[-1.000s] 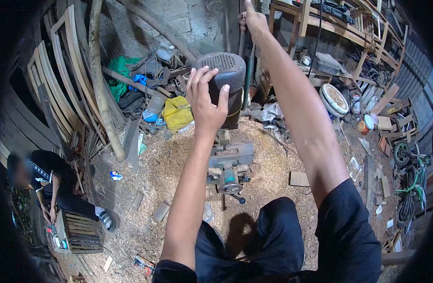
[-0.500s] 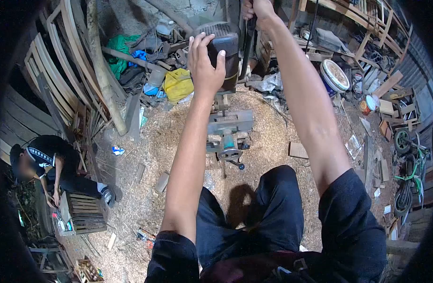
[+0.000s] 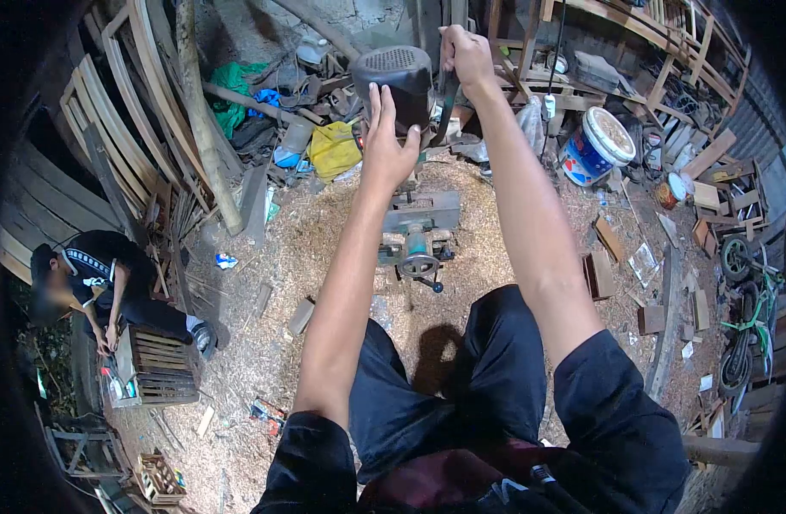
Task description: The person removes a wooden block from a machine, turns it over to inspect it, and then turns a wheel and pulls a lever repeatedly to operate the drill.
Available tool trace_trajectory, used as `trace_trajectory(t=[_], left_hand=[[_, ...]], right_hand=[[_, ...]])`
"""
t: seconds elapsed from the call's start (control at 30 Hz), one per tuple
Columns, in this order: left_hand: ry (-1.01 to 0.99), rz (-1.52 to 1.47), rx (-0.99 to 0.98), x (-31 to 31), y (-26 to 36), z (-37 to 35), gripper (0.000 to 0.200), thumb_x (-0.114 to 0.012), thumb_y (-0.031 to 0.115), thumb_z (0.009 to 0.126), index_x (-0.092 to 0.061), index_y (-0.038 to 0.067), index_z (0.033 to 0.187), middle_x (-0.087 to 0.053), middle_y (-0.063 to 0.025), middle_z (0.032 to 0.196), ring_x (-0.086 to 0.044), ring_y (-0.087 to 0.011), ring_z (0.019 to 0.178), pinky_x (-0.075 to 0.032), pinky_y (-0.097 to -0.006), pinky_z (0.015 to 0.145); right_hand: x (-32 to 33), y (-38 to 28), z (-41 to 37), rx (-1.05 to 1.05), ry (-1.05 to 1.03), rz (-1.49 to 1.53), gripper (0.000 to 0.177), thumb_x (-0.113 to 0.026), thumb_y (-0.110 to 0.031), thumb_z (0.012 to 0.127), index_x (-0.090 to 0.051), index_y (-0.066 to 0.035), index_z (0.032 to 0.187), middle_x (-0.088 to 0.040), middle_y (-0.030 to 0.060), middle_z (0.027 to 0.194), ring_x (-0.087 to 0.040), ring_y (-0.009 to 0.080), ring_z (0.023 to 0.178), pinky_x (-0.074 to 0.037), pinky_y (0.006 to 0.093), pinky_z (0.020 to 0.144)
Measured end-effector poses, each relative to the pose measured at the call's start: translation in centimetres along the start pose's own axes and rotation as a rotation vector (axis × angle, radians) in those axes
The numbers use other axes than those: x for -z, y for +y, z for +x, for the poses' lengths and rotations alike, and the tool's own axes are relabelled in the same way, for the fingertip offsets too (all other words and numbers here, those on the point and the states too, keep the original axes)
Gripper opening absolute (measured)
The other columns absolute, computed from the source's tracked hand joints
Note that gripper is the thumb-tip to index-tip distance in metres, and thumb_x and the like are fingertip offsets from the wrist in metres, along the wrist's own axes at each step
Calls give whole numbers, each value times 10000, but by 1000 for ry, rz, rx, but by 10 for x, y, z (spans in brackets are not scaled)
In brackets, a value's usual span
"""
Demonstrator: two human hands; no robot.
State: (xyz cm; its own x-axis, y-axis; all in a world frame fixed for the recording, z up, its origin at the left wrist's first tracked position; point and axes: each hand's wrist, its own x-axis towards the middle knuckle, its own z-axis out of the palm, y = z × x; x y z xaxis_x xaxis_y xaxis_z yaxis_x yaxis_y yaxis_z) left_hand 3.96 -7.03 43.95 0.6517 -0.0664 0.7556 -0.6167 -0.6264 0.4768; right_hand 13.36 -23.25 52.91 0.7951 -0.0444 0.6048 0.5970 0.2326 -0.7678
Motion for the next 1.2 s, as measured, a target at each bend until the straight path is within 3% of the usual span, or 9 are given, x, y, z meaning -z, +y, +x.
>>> trace_trajectory(t=[0.4,0.53,0.6,0.63,0.77,0.87,0.9,1.1,1.2], left_hand=[[-100,-45,46,6,1,-13,772,-624,60,818,-242,0,1487,-173,-268,1551,-228,-353,1438,-249,-373,1139],[-48,-121,32,3,-2,-22,669,-596,5,828,-336,-28,1443,-298,-251,1511,-295,-318,1417,-269,-367,1130],[-20,-192,53,0,-6,-27,608,-581,-17,839,-385,-42,1414,-380,-238,1474,-345,-296,1395,-285,-361,1122],[40,-254,81,-4,-5,-29,520,-559,-42,859,-447,-52,1367,-491,-197,1396,-443,-257,1322,-333,-338,1087],[90,-497,266,-3,5,-39,439,-547,-23,899,-489,-27,1335,-561,-143,1312,-527,-177,1188,-410,-289,987],[92,-630,343,-6,-11,-46,409,-532,-10,920,-489,-22,1327,-579,-138,1276,-544,-150,1127,-435,-268,934],[128,-669,381,-4,-6,-45,385,-554,16,916,-510,-26,1296,-600,-150,1232,-581,-174,1056,-487,-272,865],[184,-742,386,-3,-30,-54,351,-543,13,927,-517,-26,1275,-606,-129,1183,-575,-114,971,-480,-255,826],[203,-754,427,-3,-31,-59,327,-541,23,937,-523,-36,1258,-615,-128,1164,-585,-130,1005,-470,-256,864]], right_hand=[[2,4,-40,192,31,-67,325,-557,-149,898,-550,13,616,-481,13,529,-436,96,483,-323,275,480],[-1,2,-60,272,74,-89,318,-569,-114,885,-511,8,597,-468,4,534,-402,88,478,-302,272,465],[-1,-1,-72,183,93,-13,324,-565,-100,877,-475,-12,579,-443,-14,534,-380,71,484,-291,262,463],[0,1,-76,178,90,1,326,-565,-100,875,-468,-17,575,-438,-18,534,-378,67,486,-290,260,463],[4,11,-93,244,56,73,302,-533,-68,849,-431,-12,571,-414,-11,529,-360,66,494,-282,255,472],[5,15,-109,250,83,72,261,-514,-57,808,-413,-7,573,-397,-8,535,-341,64,514,-268,252,477],[6,15,-116,245,84,98,259,-516,-60,802,-410,-8,572,-398,-7,539,-340,62,519,-264,251,476],[6,18,-128,301,47,21,273,-454,-135,818,-344,-71,576,-370,36,519,-316,123,486,-285,281,481],[6,24,-124,334,32,165,230,-495,-60,772,-373,-42,579,-397,13,552,-324,83,509,-240,260,460]])
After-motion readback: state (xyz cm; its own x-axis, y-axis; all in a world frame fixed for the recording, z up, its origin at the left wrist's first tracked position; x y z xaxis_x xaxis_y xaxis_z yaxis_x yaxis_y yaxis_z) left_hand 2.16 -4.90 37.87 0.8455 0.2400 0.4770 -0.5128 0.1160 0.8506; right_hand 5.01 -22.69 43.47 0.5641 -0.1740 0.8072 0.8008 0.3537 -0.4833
